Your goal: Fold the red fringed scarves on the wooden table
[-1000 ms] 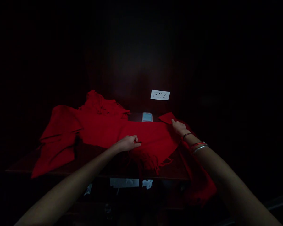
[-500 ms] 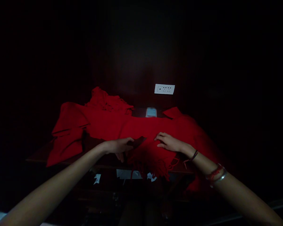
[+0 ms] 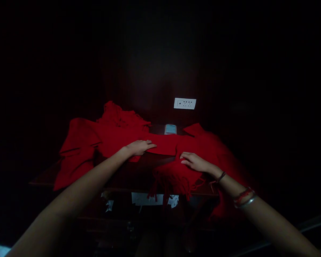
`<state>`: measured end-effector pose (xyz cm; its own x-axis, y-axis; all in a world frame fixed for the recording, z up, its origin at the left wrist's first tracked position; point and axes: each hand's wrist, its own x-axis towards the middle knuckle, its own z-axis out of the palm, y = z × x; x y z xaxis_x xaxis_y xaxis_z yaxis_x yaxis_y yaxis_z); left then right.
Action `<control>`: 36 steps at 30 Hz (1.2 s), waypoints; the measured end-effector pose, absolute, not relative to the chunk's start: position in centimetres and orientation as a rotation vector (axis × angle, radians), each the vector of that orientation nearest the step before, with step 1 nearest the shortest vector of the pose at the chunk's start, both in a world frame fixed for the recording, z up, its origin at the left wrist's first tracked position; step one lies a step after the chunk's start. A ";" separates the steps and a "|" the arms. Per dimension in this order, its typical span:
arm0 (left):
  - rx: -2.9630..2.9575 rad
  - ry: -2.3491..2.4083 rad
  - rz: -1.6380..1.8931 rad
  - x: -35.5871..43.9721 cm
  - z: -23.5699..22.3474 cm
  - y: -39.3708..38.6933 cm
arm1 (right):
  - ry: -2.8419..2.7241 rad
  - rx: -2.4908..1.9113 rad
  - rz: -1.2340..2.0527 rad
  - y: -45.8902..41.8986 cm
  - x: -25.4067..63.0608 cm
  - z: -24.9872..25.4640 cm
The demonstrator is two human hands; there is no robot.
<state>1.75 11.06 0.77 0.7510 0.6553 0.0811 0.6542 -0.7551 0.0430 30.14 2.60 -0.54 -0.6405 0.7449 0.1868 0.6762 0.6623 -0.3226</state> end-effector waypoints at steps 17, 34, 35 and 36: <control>2.745 1.166 0.301 3.4 3.0 14.1 | -2.536 -1.320 0.019 8.9 24.6 -0.2; 3.058 1.375 0.459 4.6 1.7 11.4 | -2.275 -1.147 0.491 9.7 28.0 0.3; 3.037 1.342 0.499 4.5 2.6 11.8 | -2.333 -1.160 0.453 9.2 28.3 0.4; 3.038 1.318 0.520 4.3 3.6 12.2 | -2.400 -1.191 0.396 8.6 28.6 0.4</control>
<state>4.26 12.24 3.55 0.6465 0.6726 0.3601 0.7374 -0.6719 -0.0688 28.64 8.56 0.36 -0.5389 0.8046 0.2495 0.6819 0.5906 -0.4316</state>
